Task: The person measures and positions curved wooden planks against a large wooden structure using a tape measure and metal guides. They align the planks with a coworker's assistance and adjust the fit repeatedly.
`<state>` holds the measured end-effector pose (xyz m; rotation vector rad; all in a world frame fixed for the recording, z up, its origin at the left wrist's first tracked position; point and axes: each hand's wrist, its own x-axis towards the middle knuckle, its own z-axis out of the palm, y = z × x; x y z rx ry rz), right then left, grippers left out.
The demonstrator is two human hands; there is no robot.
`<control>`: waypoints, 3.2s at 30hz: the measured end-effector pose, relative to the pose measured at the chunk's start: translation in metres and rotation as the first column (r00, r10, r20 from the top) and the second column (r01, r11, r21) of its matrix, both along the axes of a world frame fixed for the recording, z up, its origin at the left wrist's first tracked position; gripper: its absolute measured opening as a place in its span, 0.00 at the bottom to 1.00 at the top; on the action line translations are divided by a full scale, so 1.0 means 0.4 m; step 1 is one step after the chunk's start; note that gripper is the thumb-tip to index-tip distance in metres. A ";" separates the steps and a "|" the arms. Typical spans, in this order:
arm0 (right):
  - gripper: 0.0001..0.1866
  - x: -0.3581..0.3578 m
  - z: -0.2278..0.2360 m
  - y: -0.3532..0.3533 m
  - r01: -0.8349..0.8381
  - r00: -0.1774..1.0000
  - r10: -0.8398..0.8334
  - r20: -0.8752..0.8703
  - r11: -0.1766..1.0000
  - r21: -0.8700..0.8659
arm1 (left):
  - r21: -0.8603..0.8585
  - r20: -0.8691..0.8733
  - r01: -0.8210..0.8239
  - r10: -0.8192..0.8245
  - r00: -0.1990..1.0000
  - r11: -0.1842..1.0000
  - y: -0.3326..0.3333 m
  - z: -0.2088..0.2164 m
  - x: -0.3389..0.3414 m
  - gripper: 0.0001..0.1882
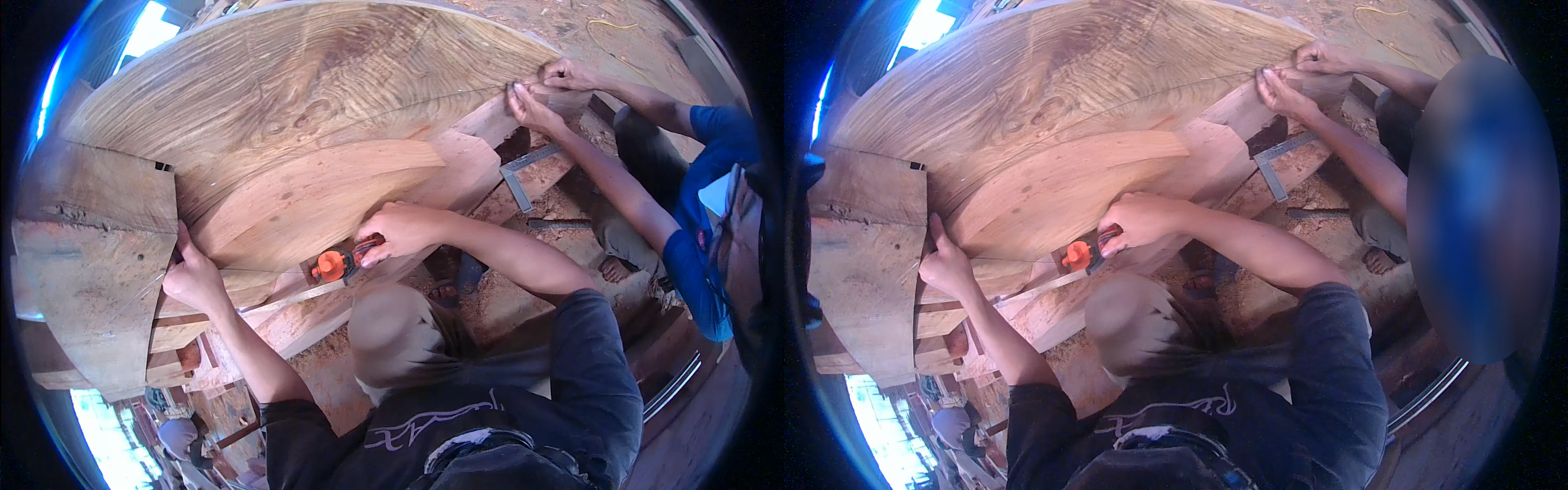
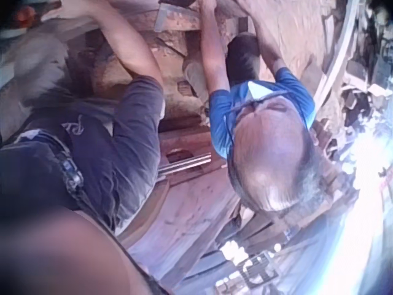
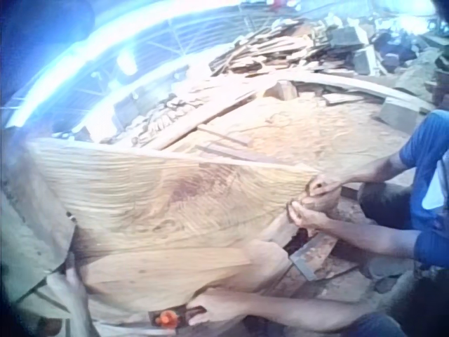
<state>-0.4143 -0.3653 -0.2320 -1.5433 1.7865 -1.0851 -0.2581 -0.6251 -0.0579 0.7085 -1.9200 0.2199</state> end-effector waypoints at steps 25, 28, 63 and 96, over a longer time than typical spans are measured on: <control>0.23 -0.031 0.186 0.082 -0.109 0.928 0.103 -0.358 0.994 0.003 | -0.154 0.022 0.031 -0.028 0.999 0.988 0.006 -0.009 0.012 0.24; 0.23 -0.018 0.202 0.075 -0.096 0.941 0.092 -0.325 0.995 0.003 | -0.053 -0.040 0.096 -0.098 0.994 0.994 0.021 -0.014 0.002 0.21; 0.23 -0.007 0.210 0.081 -0.085 0.923 0.102 -0.371 0.995 0.060 | -0.039 0.175 0.272 -0.262 0.949 0.961 0.008 0.029 0.050 0.16; 0.20 0.004 0.183 0.084 -0.096 0.928 0.101 -0.359 0.995 0.032 | -0.249 0.498 -0.098 0.214 0.841 0.964 0.045 0.055 0.043 0.17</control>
